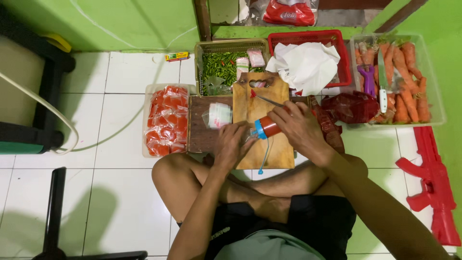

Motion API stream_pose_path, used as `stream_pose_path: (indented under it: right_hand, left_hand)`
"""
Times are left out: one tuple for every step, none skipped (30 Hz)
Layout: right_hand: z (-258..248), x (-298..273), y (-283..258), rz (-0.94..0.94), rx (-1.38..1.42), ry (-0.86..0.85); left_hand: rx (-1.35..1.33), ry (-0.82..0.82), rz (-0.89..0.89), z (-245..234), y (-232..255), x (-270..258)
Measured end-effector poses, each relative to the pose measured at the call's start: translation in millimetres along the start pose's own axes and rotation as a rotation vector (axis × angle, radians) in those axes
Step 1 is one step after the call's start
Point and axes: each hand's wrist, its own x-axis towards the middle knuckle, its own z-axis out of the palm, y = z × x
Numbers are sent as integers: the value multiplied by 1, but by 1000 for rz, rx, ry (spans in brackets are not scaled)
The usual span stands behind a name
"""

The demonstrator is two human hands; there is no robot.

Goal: The person wraps individual items into small plastic bags by hand, placing them on a wooden board or in a nearby container.

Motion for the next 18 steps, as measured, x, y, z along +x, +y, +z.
stream_pose_path:
  right_hand:
    - [0,-1,-2,-23,-2,4]
    - [1,-1,-2,-23,-2,4]
    - [2,-2,-3,-33,-5,19]
    - [3,-1,-3,-46,-8,36]
    - [4,-1,-2,-48,-8,39]
    - [3,-2,-1,-59,-45,38]
    - [3,-3,0,-69,-83,36]
    - [3,-4,1,-68,-84,36]
    - [2,-5,1,-78,-57,31]
    - [2,-5,1,-91,-28,28]
    - [6,-5,0,-92,-28,29]
    - [9,-6,-1,-105,-23,33]
    - [12,-7,-2,-118,-18,38]
    - [12,-7,-1,-115,-20,38]
    - [12,-6,0,-124,-7,55]
    - [12,-6,0,-135,9,70]
    - [14,-8,-1,-134,10,68]
    - [16,-8,-1,-129,18,72]
  left_hand:
    - [4,32,31,4,0,0]
    - [4,32,32,3,3,0]
    - [-115,-33,0,3,5,-1]
    - [-232,-96,-33,1,7,-1]
    - [-229,-93,-34,2,7,-2]
    - [-386,-113,-139,3,8,-3]
    - [-542,-133,-243,4,9,-5]
    - [-542,-134,-242,-3,12,-2]
    - [-633,-171,-353,-11,15,1]
    - [-720,-207,-467,-20,17,3]
    - [-719,-205,-468,-21,17,3]
    - [-745,-224,-524,-22,17,3]
    - [-771,-242,-580,-22,17,4]
    - [-772,-244,-577,-24,18,6]
    - [-813,-258,-604,-26,19,8]
    - [-853,-274,-636,-29,20,9]
    - [-854,-276,-637,-27,21,8]
    - [-896,-280,-654,-27,21,8]
